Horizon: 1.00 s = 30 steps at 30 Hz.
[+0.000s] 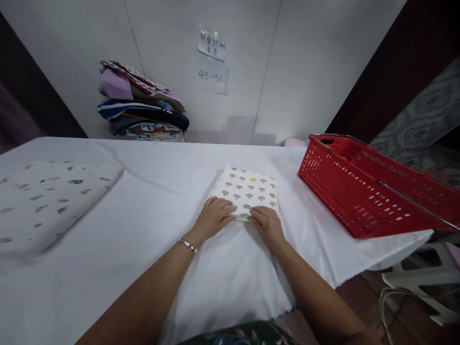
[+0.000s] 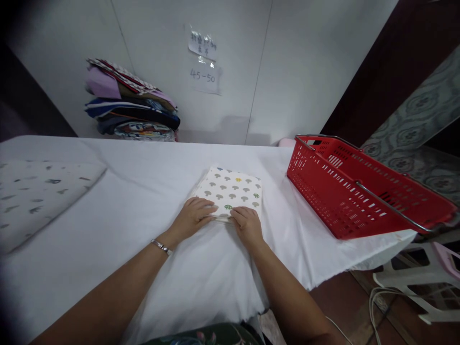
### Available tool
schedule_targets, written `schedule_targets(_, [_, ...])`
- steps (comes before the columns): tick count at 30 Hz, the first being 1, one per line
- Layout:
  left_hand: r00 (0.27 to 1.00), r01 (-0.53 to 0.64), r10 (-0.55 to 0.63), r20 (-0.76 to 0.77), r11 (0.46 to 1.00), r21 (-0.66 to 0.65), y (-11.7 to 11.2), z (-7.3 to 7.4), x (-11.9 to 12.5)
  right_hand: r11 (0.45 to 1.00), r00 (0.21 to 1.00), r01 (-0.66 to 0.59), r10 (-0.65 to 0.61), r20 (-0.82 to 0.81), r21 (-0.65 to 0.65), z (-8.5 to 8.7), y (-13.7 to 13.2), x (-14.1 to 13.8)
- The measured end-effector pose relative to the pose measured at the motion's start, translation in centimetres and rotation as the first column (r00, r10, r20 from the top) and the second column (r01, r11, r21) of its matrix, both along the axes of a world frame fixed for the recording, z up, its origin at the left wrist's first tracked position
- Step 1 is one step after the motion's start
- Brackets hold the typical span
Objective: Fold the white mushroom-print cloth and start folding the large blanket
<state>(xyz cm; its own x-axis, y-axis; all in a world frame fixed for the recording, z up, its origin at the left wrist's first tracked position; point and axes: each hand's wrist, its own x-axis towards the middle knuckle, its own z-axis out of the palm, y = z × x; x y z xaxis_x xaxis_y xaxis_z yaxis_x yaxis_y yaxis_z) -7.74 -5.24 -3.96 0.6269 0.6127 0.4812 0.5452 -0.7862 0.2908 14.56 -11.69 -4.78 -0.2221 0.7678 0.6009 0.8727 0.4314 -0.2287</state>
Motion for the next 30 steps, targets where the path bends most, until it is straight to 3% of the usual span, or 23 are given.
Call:
schedule_targets(17, [1.0,0.003,-0.002,-0.015,0.999,0.034,0.19,-0.29,-0.06,0.997,0.996,-0.061,0.064,0.066,-0.049,-0.39,-0.45,0.5])
schedule_targets(30, [0.999,-0.036,0.037,-0.032,0.999,0.036,-0.1,-0.1,0.16,1.0,0.997,0.016,-0.016,0.07,-0.004,-0.19,0.16,0.03])
